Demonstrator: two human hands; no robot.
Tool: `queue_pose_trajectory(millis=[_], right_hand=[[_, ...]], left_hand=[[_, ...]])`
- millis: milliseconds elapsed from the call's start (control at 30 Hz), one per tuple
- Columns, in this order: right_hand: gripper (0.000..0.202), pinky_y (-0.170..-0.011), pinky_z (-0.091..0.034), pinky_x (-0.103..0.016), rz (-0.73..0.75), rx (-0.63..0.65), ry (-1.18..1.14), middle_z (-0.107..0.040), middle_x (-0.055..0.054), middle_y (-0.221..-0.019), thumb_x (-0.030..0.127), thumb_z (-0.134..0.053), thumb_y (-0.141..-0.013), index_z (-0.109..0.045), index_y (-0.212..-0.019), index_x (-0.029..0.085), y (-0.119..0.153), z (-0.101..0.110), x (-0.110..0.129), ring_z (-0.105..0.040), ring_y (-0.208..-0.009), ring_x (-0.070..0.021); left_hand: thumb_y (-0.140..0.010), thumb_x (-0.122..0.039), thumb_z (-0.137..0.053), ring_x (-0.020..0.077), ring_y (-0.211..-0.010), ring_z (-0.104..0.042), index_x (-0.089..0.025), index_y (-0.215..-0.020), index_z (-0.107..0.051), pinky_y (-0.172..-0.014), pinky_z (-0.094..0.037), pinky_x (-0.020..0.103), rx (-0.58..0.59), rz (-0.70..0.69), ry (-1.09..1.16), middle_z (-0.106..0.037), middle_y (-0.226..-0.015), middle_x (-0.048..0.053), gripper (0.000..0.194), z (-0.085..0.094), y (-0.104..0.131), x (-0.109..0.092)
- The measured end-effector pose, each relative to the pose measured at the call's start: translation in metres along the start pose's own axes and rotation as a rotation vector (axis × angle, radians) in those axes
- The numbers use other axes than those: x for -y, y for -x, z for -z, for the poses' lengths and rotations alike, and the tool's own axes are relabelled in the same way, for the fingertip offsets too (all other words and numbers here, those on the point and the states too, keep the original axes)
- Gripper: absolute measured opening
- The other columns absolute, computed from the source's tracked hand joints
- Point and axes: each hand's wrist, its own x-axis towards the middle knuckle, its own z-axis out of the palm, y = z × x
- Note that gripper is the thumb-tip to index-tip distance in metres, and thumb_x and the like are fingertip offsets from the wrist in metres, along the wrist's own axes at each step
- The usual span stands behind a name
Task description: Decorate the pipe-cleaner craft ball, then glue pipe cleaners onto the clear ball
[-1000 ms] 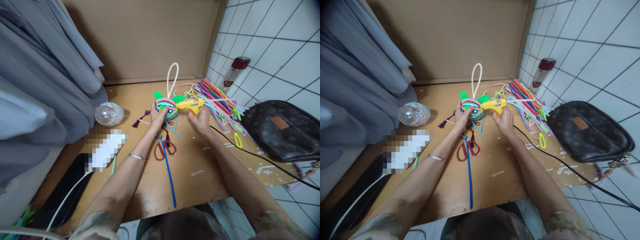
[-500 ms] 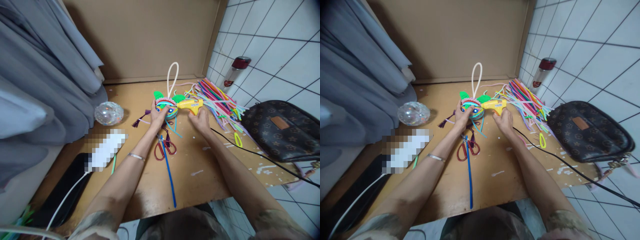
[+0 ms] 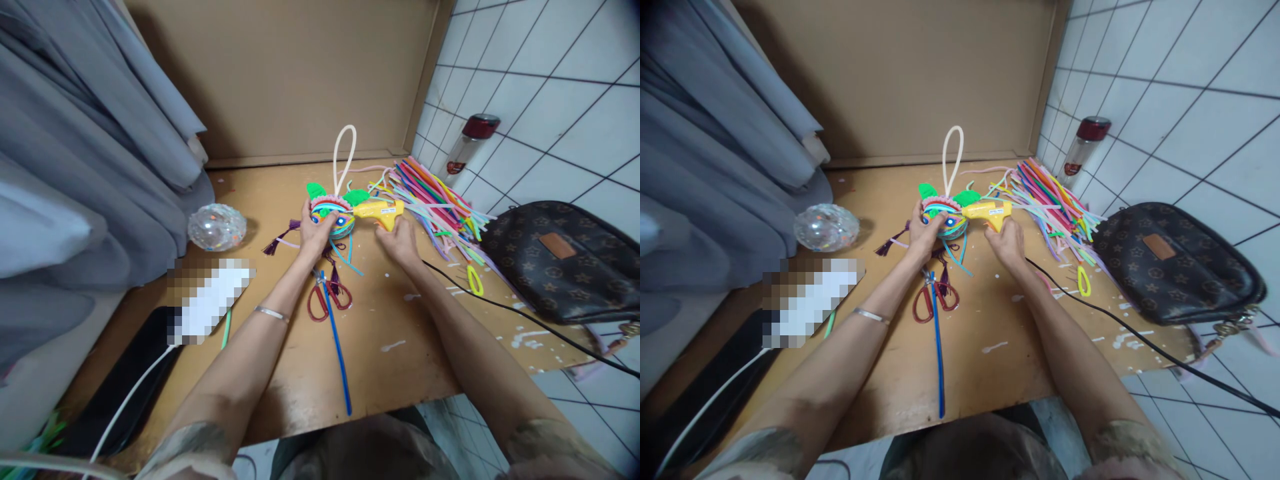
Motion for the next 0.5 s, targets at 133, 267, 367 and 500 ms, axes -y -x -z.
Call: queue_pose_trajectory(millis=[133, 267, 367, 500], right_hand=[[0.016, -0.062, -0.043, -0.032, -0.028, 0.022, -0.033, -0.056, -0.002, -0.064, 0.036, -0.063, -0.074, -0.053, -0.070, 0.024, 0.001, 0.002, 0.002, -0.055, -0.065, -0.0215], [0.017, -0.058, -0.040, -0.030, -0.022, 0.051, -0.096, -0.053, 0.000, -0.059, 0.032, -0.064, -0.072, -0.051, -0.066, 0.024, 0.000, 0.003, 0.001, -0.052, -0.061, -0.0187], [0.018, -0.053, -0.035, -0.028, -0.054, 0.098, -0.166, -0.048, 0.003, -0.055, 0.033, -0.064, -0.071, -0.051, -0.065, 0.024, 0.000, -0.001, -0.004, -0.047, -0.055, -0.0152], [0.016, -0.048, -0.031, -0.025, -0.122, 0.137, -0.316, -0.046, 0.005, -0.055, 0.037, -0.062, -0.070, -0.055, -0.073, 0.022, -0.001, -0.008, -0.010, -0.041, -0.052, -0.0121]], left_hand=[[-0.074, -0.030, -0.081, 0.0255, -0.122, -0.066, -0.023, -0.149, -0.045, -0.110, -0.050, 0.039, 0.003, -0.010, -0.014, -0.064, -0.139, 0.011, 0.084, 0.001, -0.002, 0.003], [-0.074, -0.034, -0.082, 0.0255, -0.126, -0.063, -0.023, -0.148, -0.046, -0.112, -0.048, 0.038, 0.002, -0.023, -0.021, -0.063, -0.139, 0.011, 0.084, 0.001, -0.002, 0.006], [-0.073, -0.033, -0.083, 0.0268, -0.126, -0.063, -0.020, -0.148, -0.046, -0.112, -0.049, 0.038, -0.018, -0.009, -0.036, -0.062, -0.141, 0.013, 0.084, 0.000, -0.002, 0.006], [-0.072, -0.034, -0.083, 0.0287, -0.127, -0.063, -0.019, -0.147, -0.047, -0.112, -0.049, 0.040, -0.031, 0.003, -0.057, -0.061, -0.142, 0.014, 0.085, -0.001, -0.001, 0.003]])
